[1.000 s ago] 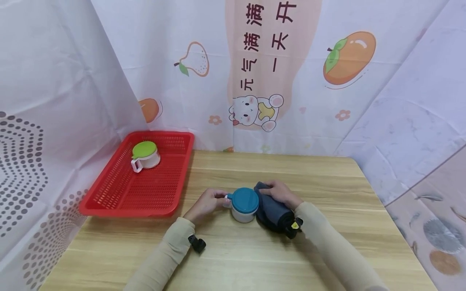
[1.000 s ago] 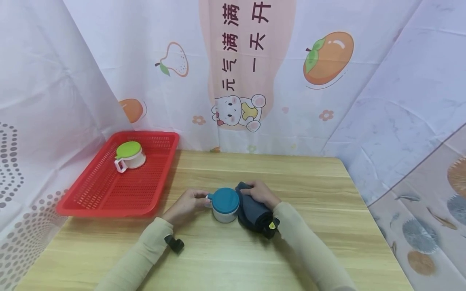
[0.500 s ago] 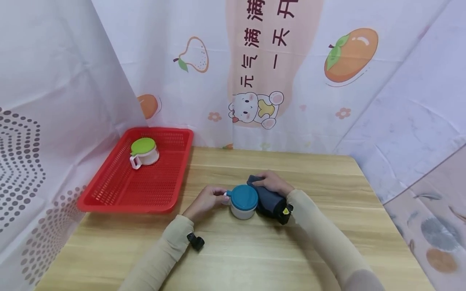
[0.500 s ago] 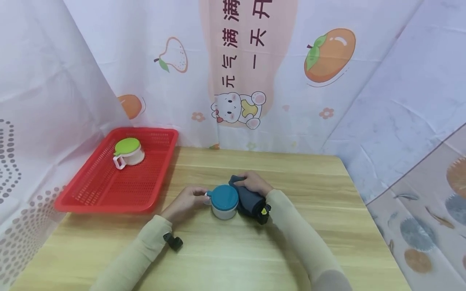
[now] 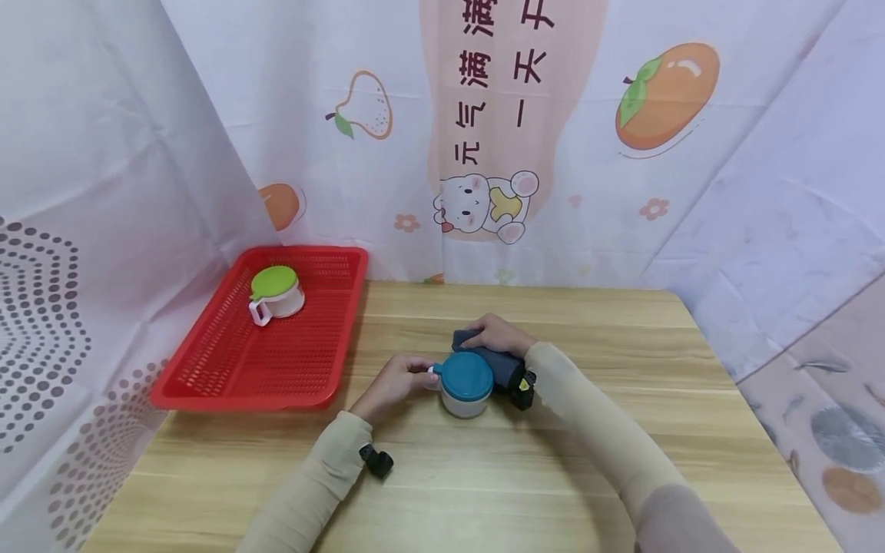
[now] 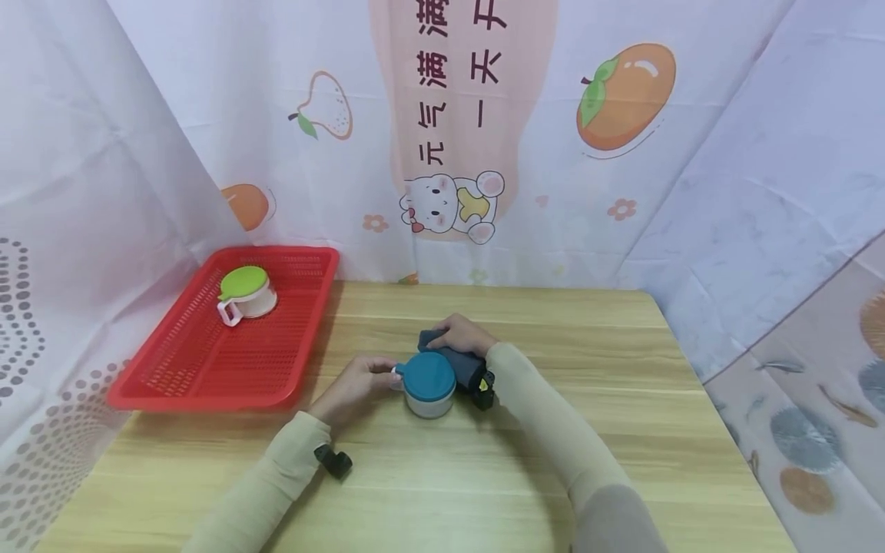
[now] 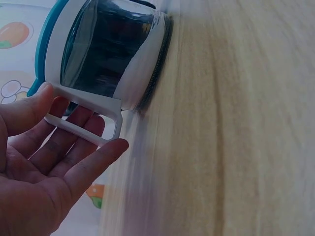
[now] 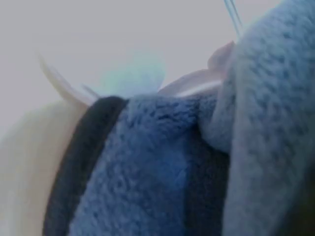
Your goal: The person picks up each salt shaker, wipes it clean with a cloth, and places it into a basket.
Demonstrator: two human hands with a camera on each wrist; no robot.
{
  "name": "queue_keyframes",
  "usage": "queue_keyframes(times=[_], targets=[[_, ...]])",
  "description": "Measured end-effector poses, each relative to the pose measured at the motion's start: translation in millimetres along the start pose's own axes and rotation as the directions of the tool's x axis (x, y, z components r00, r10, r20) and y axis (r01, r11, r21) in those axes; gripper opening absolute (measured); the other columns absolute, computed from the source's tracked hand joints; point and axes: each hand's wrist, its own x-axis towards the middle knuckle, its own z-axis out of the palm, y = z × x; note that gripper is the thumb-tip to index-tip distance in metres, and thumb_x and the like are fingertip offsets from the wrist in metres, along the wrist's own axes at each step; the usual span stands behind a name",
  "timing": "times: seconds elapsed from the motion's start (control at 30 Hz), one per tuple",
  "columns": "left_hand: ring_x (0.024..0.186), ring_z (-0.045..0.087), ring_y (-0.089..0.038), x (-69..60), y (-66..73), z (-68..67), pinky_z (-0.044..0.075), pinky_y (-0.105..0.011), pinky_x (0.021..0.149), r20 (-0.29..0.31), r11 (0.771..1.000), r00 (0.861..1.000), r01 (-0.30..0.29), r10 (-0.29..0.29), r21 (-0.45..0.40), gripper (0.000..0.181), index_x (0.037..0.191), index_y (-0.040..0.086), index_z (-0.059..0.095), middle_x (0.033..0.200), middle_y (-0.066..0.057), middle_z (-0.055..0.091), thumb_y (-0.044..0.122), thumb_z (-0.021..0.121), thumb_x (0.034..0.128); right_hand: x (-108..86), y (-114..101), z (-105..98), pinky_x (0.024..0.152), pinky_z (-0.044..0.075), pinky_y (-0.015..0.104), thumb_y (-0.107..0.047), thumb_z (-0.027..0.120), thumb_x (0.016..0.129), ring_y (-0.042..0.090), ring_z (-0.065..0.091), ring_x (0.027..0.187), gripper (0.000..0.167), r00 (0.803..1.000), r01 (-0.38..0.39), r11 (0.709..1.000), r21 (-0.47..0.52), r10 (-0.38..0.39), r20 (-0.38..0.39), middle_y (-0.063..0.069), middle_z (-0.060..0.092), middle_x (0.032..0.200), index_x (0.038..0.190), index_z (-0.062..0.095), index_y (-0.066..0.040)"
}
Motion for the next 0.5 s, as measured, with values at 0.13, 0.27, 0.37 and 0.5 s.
queue_keyframes(times=[0.13, 0.27, 0.37, 0.5], targets=[[0.093, 0.061, -0.017, 1.4, -0.3, 1.4, 0.053, -0.035, 0.089, -0.005, 1.0, 1.0, 0.027, -0.027, -0.003, 0.022, 0.112, 0.005, 0.072, 0.105, -0.007, 0.072, 0.012, 0.065, 0.0918, 6.1, -1.7, -0.1, 0.084, 0.045, 0.028, -0.023, 0.069, 0.087, 0.015, 0.061, 0.089, 0.023, 0.999, 0.02, 1.0, -0.007, -0.02, 0.029, 0.005, 0.074, 0.1, 0.105, 0.075, -0.009], [0.093, 0.062, -0.017, 2.6, -0.6, 1.6, 0.054, -0.035, 0.089, -0.012, 0.999, 0.999, 0.043, -0.043, -0.003, 0.023, 0.112, 0.005, 0.072, 0.106, -0.007, 0.072, 0.012, 0.065, 0.0919, 7.3, -1.1, -0.5, 0.087, 0.044, 0.029, -0.023, 0.069, 0.088, 0.015, 0.061, 0.093, 0.024, 0.999, 0.015, 1.0, -0.003, -0.015, 0.041, 0.004, 0.074, 0.104, 0.107, 0.075, -0.01], [0.091, 0.062, -0.017, 2.1, -0.1, 1.3, 0.055, -0.036, 0.089, -0.011, 0.999, 0.999, 0.043, -0.043, -0.009, 0.023, 0.112, 0.004, 0.071, 0.105, -0.008, 0.072, 0.011, 0.065, 0.0917, 5.3, -1.0, -0.6, 0.09, 0.043, 0.032, -0.024, 0.068, 0.089, 0.017, 0.061, 0.096, 0.024, 0.999, -0.002, 1.0, 0.001, 0.002, 0.036, 0.005, 0.073, 0.107, 0.107, 0.075, -0.01], [0.09, 0.063, -0.016, 1.6, 1.5, 1.4, 0.055, -0.037, 0.088, -0.006, 0.999, 0.999, 0.041, -0.041, -0.022, 0.022, 0.112, 0.002, 0.071, 0.104, -0.008, 0.072, 0.009, 0.065, 0.0916, 0.3, -0.5, -2.3, 0.093, 0.043, 0.035, -0.025, 0.068, 0.089, 0.018, 0.061, 0.097, 0.024, 1.0, -0.012, 1.0, 0.007, 0.012, 0.028, 0.005, 0.073, 0.108, 0.106, 0.075, -0.01]])
